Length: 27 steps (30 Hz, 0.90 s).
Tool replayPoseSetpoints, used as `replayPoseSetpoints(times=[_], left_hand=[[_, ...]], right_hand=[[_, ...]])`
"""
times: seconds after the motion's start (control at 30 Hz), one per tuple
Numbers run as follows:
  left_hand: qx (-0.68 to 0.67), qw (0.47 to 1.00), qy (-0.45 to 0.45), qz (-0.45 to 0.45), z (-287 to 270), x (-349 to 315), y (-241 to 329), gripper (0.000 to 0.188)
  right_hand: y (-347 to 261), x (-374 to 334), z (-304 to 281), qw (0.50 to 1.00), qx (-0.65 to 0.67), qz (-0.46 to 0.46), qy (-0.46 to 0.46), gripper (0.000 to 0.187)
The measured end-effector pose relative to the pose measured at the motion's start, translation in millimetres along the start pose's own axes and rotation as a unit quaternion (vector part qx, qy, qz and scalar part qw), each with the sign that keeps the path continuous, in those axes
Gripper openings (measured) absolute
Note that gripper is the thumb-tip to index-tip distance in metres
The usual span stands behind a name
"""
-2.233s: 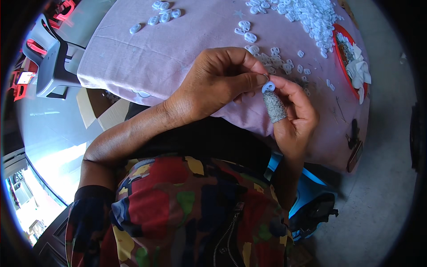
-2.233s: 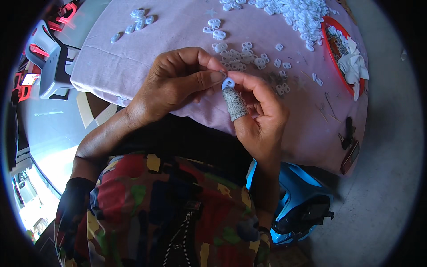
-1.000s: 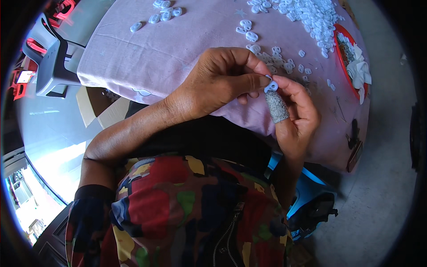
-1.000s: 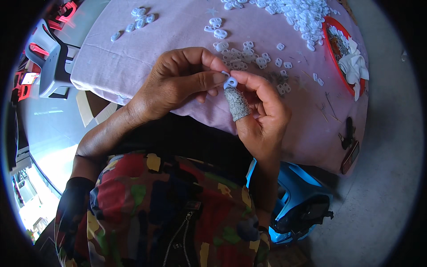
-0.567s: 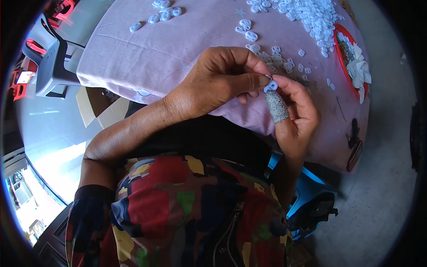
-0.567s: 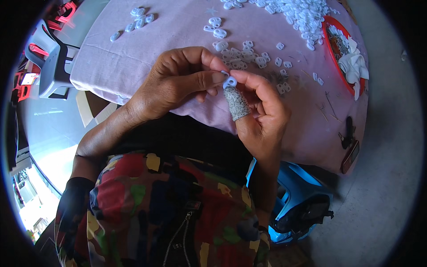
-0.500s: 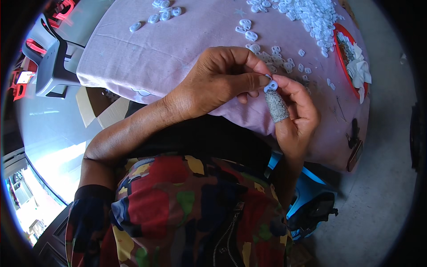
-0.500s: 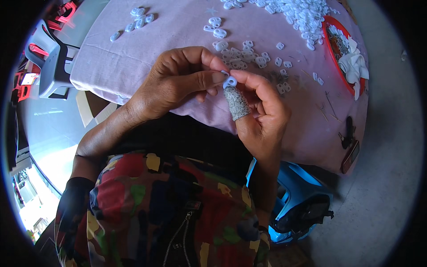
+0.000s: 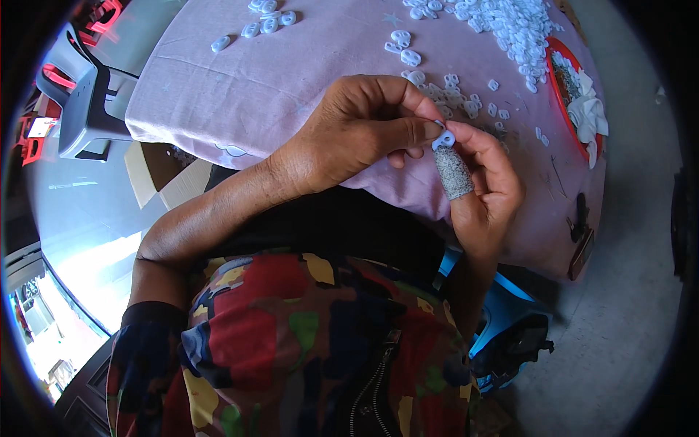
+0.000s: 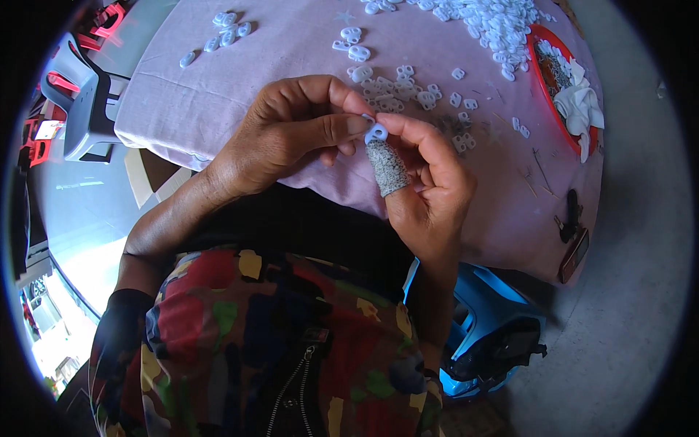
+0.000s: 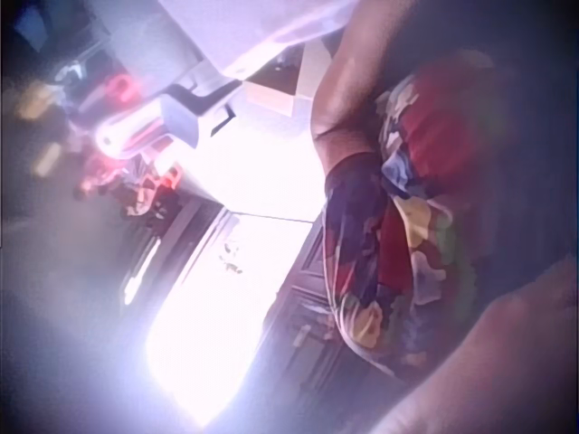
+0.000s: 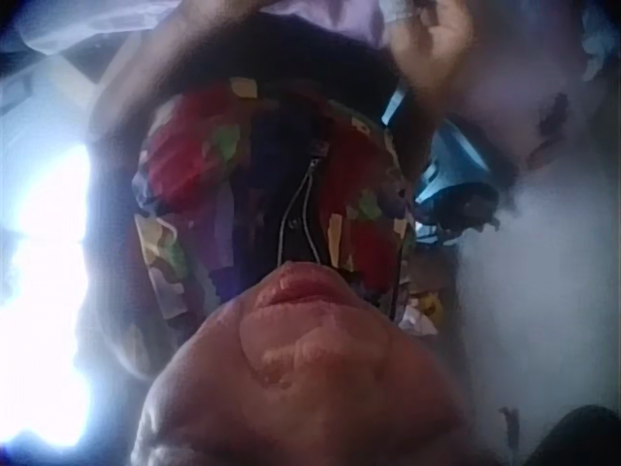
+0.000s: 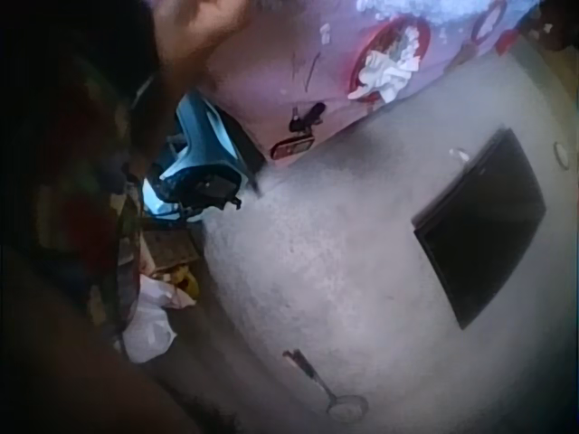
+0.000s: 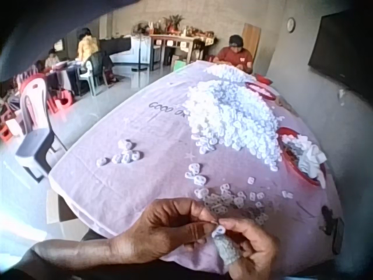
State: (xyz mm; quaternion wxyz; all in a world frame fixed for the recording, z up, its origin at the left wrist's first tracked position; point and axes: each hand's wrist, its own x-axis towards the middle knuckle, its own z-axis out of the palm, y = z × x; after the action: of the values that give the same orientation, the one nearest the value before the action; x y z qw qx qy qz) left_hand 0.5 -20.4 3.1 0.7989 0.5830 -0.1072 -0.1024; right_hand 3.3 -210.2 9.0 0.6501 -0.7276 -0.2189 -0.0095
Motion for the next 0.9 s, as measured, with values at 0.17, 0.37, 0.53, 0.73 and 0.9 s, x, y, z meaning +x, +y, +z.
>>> replayPoseSetpoints(times=[0.17, 0.37, 0.53, 0.73, 0.9], left_hand=[[0.002, 1.000, -0.001, 0.000, -0.1, 0.3, -0.8, 0.016], [0.001, 1.000, -0.002, 0.000, 0.7, -1.5, 1.3, 0.017], [-0.035, 0.999, 0.010, -0.016, 0.7, -3.3, 2.3, 0.018], [-0.039, 0.999, 0.013, -0.023, -0.2, -4.0, 6.0, 0.019], [-0.042, 0.998, 0.009, -0.040, -1.3, -2.6, 7.4, 0.018]], right_hand=[[-0.6, -0.2, -1.0, 1.000, 0.001, -0.007, -0.006, 0.032], [-0.7, 0.4, -2.7, 1.000, -0.006, -0.014, -0.010, 0.032], [-0.4, 3.2, -1.1, 0.998, -0.009, -0.056, -0.007, 0.034], [-0.5, 4.8, -0.7, 0.998, 0.023, -0.062, -0.016, 0.035], [-1.0, 4.5, -1.0, 0.998, 0.037, -0.051, -0.012, 0.034]])
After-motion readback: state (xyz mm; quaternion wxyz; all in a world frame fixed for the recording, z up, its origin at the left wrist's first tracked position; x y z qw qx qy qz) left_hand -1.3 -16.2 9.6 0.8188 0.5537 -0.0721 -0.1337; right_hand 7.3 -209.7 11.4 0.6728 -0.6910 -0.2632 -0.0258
